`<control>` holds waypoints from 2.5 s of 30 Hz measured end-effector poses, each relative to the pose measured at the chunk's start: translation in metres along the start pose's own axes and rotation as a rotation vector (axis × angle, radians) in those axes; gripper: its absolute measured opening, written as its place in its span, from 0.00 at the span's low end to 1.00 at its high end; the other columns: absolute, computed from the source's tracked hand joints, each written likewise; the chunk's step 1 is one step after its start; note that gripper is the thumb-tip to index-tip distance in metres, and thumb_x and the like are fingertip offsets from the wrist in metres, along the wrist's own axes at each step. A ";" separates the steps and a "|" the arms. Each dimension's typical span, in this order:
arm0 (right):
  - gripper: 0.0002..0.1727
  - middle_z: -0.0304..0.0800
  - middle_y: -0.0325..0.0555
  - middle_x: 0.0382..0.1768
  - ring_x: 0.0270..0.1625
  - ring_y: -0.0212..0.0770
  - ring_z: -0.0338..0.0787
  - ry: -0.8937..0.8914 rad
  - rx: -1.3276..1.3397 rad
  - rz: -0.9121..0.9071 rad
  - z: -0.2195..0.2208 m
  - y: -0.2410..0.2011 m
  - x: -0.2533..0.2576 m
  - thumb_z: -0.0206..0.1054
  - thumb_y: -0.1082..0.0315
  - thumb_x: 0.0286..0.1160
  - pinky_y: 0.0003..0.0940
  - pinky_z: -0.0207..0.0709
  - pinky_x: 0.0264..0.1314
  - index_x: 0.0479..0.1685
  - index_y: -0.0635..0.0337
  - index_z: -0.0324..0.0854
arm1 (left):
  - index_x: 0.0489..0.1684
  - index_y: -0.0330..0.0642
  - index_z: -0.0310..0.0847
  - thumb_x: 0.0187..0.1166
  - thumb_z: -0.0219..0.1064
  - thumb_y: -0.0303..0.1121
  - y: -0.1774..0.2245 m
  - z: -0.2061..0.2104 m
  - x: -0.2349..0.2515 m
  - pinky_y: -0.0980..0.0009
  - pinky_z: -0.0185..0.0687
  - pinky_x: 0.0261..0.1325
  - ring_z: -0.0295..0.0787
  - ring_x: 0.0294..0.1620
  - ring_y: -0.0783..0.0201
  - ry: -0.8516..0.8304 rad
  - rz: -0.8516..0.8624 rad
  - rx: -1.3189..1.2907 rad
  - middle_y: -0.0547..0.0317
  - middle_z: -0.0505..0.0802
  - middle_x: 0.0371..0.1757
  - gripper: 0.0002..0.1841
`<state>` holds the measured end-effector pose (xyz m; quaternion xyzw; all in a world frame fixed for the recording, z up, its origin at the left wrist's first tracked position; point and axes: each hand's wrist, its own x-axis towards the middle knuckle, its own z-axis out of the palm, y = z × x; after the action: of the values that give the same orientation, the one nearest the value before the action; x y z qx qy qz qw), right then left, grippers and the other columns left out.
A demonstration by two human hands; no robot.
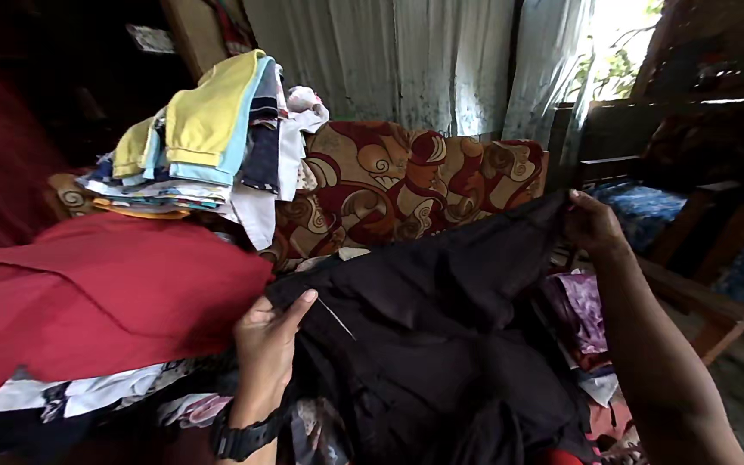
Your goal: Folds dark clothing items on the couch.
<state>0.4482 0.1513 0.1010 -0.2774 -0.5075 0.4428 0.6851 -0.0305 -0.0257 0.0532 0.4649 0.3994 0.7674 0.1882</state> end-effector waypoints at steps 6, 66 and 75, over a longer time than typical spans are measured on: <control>0.09 0.92 0.28 0.33 0.37 0.24 0.90 -0.087 0.057 -0.138 0.002 -0.019 -0.013 0.59 0.68 0.77 0.25 0.86 0.43 0.35 0.43 0.83 | 0.48 0.52 0.60 0.63 0.73 0.13 -0.004 -0.008 -0.001 0.78 0.92 0.46 0.92 0.39 0.80 0.054 0.128 -0.133 0.80 0.90 0.34 0.28; 0.19 0.91 0.67 0.47 0.49 0.58 0.91 0.294 -0.974 0.784 -0.110 0.128 -0.323 0.60 0.64 0.90 0.59 0.80 0.61 0.55 0.75 0.85 | 0.45 0.58 0.93 0.83 0.62 0.42 -0.129 -0.077 -0.232 0.58 0.84 0.65 0.89 0.64 0.59 -1.042 0.553 0.791 0.63 0.94 0.56 0.11; 0.19 0.88 0.61 0.52 0.48 0.45 0.90 0.321 -0.443 0.889 -0.085 0.140 -0.342 0.64 0.72 0.85 0.41 0.86 0.54 0.67 0.76 0.74 | 0.50 0.59 0.93 0.73 0.64 0.41 -0.133 -0.089 -0.211 0.41 0.60 0.83 0.84 0.73 0.56 -0.865 0.710 1.050 0.61 0.93 0.59 0.14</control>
<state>0.4511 -0.0830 -0.1973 -0.6686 -0.3108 0.5249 0.4252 -0.0133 -0.1225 -0.1922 0.8525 0.4292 0.2414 -0.1754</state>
